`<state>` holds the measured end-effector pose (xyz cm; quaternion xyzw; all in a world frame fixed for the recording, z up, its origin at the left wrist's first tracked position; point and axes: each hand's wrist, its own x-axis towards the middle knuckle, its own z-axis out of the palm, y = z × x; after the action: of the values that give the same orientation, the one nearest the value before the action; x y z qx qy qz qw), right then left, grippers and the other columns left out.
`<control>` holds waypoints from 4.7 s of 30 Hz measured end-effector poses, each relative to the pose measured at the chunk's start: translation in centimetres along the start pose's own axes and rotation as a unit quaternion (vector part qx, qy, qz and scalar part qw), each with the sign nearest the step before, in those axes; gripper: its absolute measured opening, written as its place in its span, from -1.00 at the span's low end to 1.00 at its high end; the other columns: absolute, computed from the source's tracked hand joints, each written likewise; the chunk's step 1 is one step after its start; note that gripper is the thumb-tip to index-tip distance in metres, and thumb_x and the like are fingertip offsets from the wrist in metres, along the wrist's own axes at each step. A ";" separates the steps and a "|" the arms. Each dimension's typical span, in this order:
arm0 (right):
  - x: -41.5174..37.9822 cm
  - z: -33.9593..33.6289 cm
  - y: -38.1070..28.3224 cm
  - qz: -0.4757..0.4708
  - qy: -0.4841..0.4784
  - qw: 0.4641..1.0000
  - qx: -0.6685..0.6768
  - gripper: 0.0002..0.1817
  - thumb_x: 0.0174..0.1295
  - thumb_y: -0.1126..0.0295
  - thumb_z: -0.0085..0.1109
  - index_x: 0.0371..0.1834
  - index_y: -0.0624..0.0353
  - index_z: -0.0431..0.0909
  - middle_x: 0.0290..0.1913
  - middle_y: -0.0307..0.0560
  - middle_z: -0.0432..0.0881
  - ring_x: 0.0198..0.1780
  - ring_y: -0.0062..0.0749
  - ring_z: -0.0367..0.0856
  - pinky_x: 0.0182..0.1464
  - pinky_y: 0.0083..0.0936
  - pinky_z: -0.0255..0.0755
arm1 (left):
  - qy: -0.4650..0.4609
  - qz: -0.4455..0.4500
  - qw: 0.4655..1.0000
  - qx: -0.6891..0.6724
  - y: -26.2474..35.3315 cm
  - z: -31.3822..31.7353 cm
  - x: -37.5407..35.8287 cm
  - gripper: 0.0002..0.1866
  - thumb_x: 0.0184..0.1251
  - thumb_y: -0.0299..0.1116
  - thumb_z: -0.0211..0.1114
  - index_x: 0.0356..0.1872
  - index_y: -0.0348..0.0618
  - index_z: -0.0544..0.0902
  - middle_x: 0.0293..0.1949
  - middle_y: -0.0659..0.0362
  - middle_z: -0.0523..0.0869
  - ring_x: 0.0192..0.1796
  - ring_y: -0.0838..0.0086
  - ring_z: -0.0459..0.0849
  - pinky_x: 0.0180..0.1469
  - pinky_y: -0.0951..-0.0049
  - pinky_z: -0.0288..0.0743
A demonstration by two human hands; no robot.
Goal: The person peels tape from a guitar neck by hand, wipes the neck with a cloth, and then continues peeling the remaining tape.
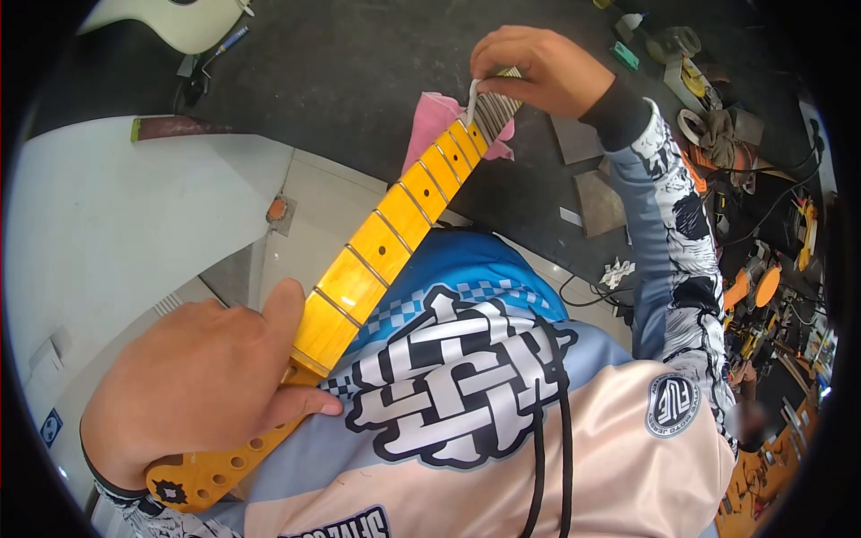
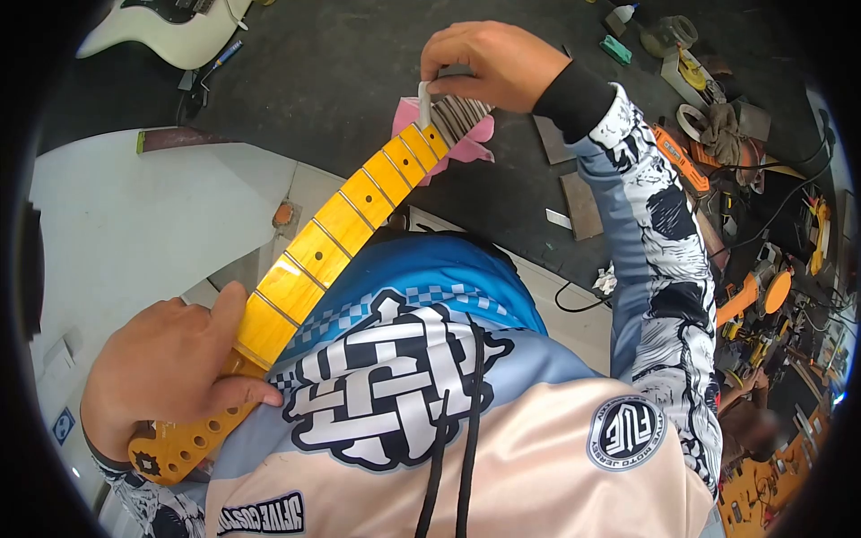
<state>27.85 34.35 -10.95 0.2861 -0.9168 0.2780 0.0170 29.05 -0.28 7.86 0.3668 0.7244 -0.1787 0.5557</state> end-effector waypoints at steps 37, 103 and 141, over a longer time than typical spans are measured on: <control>9.1 -0.7 -1.1 0.028 -0.215 0.976 0.000 -0.74 0.26 0.29 0.36 -0.13 0.26 0.77 -0.17 0.07 0.80 -0.14 -0.07 0.76 -0.05 -0.27 0.60 | 0.013 -0.038 0.997 0.061 4.1 -1.9 -1.9 -0.33 0.23 0.26 0.46 -0.13 -0.14 0.40 -0.51 -0.02 0.74 -0.54 0.25 0.71 -0.35 0.38 0.54; -17.9 12.2 -12.7 0.472 0.333 0.811 0.087 -0.67 0.31 0.32 0.31 0.09 0.23 0.72 0.02 0.14 0.78 0.03 0.06 0.75 0.12 -0.26 0.60 | 0.032 0.205 0.729 -0.653 -7.2 13.0 7.4 -0.41 0.29 -0.30 0.36 0.30 -0.24 0.40 -0.08 0.21 0.59 -0.11 0.55 0.61 -0.11 0.54 0.52; -9.0 -3.8 -20.9 0.128 0.418 0.848 -0.299 -0.62 0.06 0.55 0.50 -0.01 0.27 0.71 -0.07 0.00 0.76 -0.06 -0.08 0.74 -0.01 -0.22 0.62 | 0.157 0.287 0.745 -0.581 2.6 2.5 5.9 -0.49 0.29 -0.16 0.52 0.06 -0.31 0.56 -0.43 0.31 0.58 -0.56 0.69 0.55 -0.61 0.64 0.43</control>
<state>46.08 26.74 0.99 0.0035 -0.8903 0.0831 0.4476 31.99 1.79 1.90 0.1864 0.6255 0.5050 0.5648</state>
